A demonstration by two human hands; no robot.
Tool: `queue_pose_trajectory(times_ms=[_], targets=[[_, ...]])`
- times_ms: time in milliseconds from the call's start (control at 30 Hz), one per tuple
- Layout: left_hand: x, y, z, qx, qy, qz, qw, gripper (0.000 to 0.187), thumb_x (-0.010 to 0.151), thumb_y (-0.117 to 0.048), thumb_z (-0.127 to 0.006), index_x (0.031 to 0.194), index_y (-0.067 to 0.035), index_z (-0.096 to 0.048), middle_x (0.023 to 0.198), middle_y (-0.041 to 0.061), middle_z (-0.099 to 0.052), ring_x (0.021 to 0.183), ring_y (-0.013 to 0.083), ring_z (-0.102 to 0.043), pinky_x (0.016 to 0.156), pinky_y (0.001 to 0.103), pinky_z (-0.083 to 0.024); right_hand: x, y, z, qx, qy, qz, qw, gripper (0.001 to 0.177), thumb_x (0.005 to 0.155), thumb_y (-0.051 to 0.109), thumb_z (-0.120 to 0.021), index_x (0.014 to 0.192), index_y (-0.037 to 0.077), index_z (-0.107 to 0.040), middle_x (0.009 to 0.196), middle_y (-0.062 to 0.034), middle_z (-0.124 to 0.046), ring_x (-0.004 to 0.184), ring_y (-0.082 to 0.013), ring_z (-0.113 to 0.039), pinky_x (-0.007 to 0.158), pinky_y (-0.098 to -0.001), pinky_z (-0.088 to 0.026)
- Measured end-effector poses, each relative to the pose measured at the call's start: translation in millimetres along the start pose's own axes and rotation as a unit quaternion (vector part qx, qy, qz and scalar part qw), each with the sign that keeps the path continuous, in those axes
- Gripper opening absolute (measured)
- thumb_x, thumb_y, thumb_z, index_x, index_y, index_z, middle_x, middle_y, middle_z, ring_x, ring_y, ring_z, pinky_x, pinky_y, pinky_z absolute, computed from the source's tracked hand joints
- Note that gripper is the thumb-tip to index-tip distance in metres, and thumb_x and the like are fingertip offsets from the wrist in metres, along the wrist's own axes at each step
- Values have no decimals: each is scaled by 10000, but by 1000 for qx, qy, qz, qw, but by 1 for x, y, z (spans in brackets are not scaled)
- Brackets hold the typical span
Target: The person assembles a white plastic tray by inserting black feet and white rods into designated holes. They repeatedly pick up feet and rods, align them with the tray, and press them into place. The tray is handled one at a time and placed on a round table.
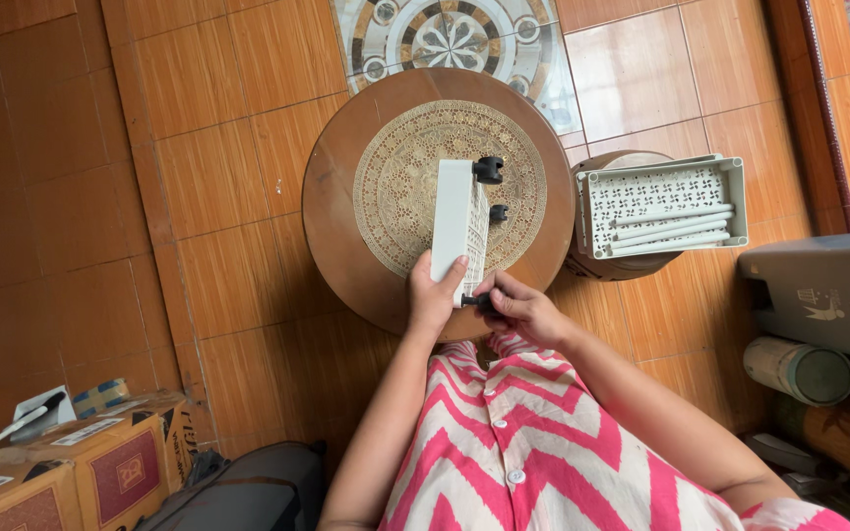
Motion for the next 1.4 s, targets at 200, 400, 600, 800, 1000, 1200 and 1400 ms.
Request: queue_pose_trajectory(times_ms=[200, 400, 600, 800, 1000, 1200, 1400], targets=[[-3, 2, -9, 11, -4, -6, 1000, 233, 934, -150, -750, 1077, 12, -664, 956, 50, -735, 827, 94, -668, 723, 274, -556, 2, 2, -9, -134, -48, -5, 990, 180, 1056, 219, -491, 1207, 139, -435, 965, -56, -565, 708, -100, -427, 620, -248, -373], [4, -6, -1, 49, 3, -18, 999, 241, 921, -142, -758, 1070, 24, -664, 968, 64, -740, 840, 111, -694, 742, 284, -577, 1, 16, -9, -243, -18, 119, 963, 264, 950, -16, -599, 1197, 62, -547, 1069, -6, -538, 947, -60, -508, 809, -218, -432], [9, -12, 7, 5, -2, 11, 1000, 245, 948, -142, -739, 1101, 31, -659, 999, 73, -735, 863, 114, -680, 756, 283, -571, -7, 32, -6, -417, -140, 49, 897, 140, 827, -67, -604, 935, 0, -662, 839, -24, -570, 772, -143, -510, 691, -321, -426], [8, -10, -4, -7, -4, 11, 1000, 235, 937, -131, -743, 1088, 24, -653, 1002, 70, -737, 862, 105, -678, 755, 279, -569, -8, 43, -50, -549, -118, 156, 813, 186, 949, 181, -663, 1025, 11, -670, 834, -55, -651, 729, -163, -622, 684, -344, -517], [9, -11, -8, 38, -14, 16, 999, 203, 897, -115, -776, 1011, 17, -672, 911, 49, -740, 779, 94, -672, 678, 277, -563, 6, 34, -47, -511, -88, 80, 851, 223, 1050, 216, -544, 948, 37, -630, 787, -100, -663, 718, -206, -616, 694, -356, -511], [4, -9, -14, 44, -11, -29, 999, 194, 883, -104, -792, 1002, 11, -690, 882, 22, -738, 766, 71, -656, 669, 262, -553, 2, 14, -36, -653, -125, 275, 695, 231, 1052, 234, -564, 945, 49, -651, 823, -78, -630, 736, -221, -606, 725, -368, -474], [3, -5, -17, 50, 2, -38, 998, 188, 884, -102, -792, 999, 14, -697, 874, 26, -738, 763, 76, -659, 670, 266, -554, -7, -5, -34, -281, -236, 9, 930, 336, 1085, 226, -554, 866, -28, -583, 694, -115, -533, 589, -229, -541, 545, -388, -434]])
Point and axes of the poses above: each hand's wrist, its own x-axis towards the middle knuckle, its own z-axis out of the back of the hand, y = z × x, the point moved 2 cm from there along x, towards the middle knuckle
